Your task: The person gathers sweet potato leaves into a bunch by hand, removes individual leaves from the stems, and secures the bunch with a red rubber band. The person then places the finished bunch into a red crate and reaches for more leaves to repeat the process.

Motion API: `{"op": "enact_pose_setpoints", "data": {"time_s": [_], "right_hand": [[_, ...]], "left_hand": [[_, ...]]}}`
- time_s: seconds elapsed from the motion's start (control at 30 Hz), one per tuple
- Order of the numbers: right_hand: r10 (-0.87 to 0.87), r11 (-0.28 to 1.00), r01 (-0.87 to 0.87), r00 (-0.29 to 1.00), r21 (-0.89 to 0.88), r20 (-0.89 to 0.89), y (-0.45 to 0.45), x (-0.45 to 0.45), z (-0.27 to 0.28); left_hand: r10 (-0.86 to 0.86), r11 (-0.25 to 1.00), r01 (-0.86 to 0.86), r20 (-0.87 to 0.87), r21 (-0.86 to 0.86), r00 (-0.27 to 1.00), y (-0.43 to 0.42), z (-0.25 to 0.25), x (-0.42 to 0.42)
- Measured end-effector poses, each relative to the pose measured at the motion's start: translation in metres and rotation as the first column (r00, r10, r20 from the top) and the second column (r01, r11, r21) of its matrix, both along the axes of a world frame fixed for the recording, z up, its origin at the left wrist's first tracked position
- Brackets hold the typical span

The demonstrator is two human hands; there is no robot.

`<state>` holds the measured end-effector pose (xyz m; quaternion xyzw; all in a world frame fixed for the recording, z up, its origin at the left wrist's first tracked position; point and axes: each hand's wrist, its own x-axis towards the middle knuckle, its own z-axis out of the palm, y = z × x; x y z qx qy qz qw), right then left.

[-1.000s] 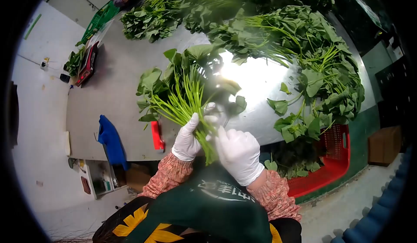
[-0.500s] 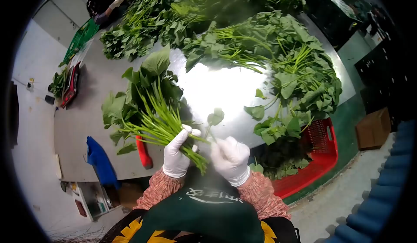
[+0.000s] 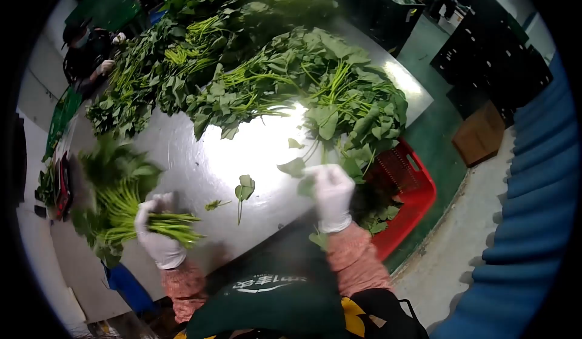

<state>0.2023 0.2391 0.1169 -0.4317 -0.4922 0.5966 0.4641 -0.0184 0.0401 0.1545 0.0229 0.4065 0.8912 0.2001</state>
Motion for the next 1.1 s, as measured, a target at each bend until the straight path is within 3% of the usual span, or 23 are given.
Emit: {"op": "enact_pose_setpoints", "data": {"time_s": [0.07,0.1,0.13,0.2,0.23,0.27,0.3,0.33,0.4,0.5,0.53,0.57,0.63,0.67,0.7,0.73,0.8,0.83,0.87,0.97,1.1], "right_hand": [[0.313,0.938,-0.345,0.869,0.015,0.384,0.035,0.029,-0.046],[0.479,0.842,-0.523,0.611,-0.132,0.631,0.041,0.033,-0.053],[0.299,0.74,-0.669,0.428,0.076,0.853,0.041,0.035,-0.06],[0.259,0.799,-0.586,0.537,0.134,0.803,0.06,0.031,-0.052],[0.234,0.878,-0.446,0.72,0.176,0.654,0.078,0.023,-0.065],[0.222,0.959,-0.271,0.899,0.079,0.378,0.094,0.01,-0.066],[0.039,0.998,-0.045,0.992,0.046,0.121,0.112,-0.005,-0.08],[-0.137,0.982,0.159,0.97,-0.099,0.201,0.119,-0.018,-0.061],[-0.275,0.917,0.228,0.956,-0.329,-0.104,0.166,-0.029,-0.111],[-0.457,0.832,0.326,0.861,-0.448,-0.222,0.202,-0.072,-0.093],[-0.512,0.78,0.345,0.832,-0.521,-0.215,0.234,-0.079,-0.116],[-0.542,0.718,0.403,0.835,-0.568,-0.093,0.268,-0.082,-0.149],[-0.597,0.564,0.502,0.797,-0.656,0.098,0.277,-0.094,-0.127],[-0.623,0.465,0.541,0.762,-0.701,0.175,0.259,-0.105,-0.086],[-0.62,0.51,0.511,0.776,-0.692,0.115,0.272,-0.103,-0.102],[-0.609,0.459,0.431,0.789,-0.777,0.078,0.286,-0.105,-0.102],[-0.461,0.795,0.138,0.77,-0.591,-0.44,0.293,-0.106,-0.108],[-0.459,0.846,0.223,0.767,-0.484,-0.448,0.299,-0.111,-0.11],[-0.359,0.883,0.089,0.759,-0.46,-0.543,0.33,-0.1,-0.147],[-0.387,0.908,0.228,0.778,-0.351,-0.495,0.293,-0.089,-0.131],[-0.085,0.963,-0.07,0.837,-0.26,-0.541,0.269,-0.046,-0.12]], "left_hand": [[0.167,0.978,-0.174,0.068,0.114,0.984,-0.025,-0.02,-0.043],[0.102,0.988,-0.105,0.028,0.117,0.994,-0.027,-0.021,-0.04],[0.037,0.992,-0.035,-0.011,0.119,0.999,-0.026,-0.02,-0.037],[-0.113,0.979,0.117,-0.036,0.165,0.993,-0.018,-0.027,-0.029],[-0.202,0.957,0.204,-0.029,0.204,0.979,-0.012,-0.036,-0.024],[-0.291,0.926,0.289,-0.029,0.241,0.956,-0.008,-0.042,-0.018],[-0.348,0.904,0.346,-0.037,0.253,0.937,-0.003,-0.041,-0.014],[-0.389,0.883,0.378,-0.015,0.28,0.921,0.001,-0.041,-0.012],[-0.417,0.882,0.407,-0.01,0.236,0.909,0.008,-0.039,-0.012],[-0.354,0.921,0.343,0.029,0.183,0.935,0.01,-0.044,-0.013],[-0.336,0.93,0.324,0.042,0.174,0.941,0.009,-0.047,-0.013],[-0.318,0.938,0.305,0.053,0.164,0.947,0.009,-0.05,-0.016],[-0.299,0.945,0.288,0.053,0.152,0.953,0.008,-0.056,-0.023],[-0.301,0.945,0.29,0.058,0.149,0.952,0.006,-0.059,-0.027],[-0.301,0.946,0.289,0.062,0.147,0.952,0.005,-0.061,-0.032],[-0.3,0.947,0.288,0.067,0.145,0.952,0.004,-0.063,-0.035],[-0.288,0.955,0.279,0.081,0.105,0.954,0.001,-0.067,-0.04],[-0.289,0.955,0.28,0.088,0.1,0.953,0.0,-0.07,-0.044],[-0.289,0.955,0.28,0.097,0.096,0.952,0.0,-0.072,-0.046],[-0.278,0.96,0.271,0.133,0.069,0.951,0.002,-0.068,-0.046],[-0.275,0.961,0.274,0.119,0.024,0.954,0.0,-0.061,-0.043]]}}
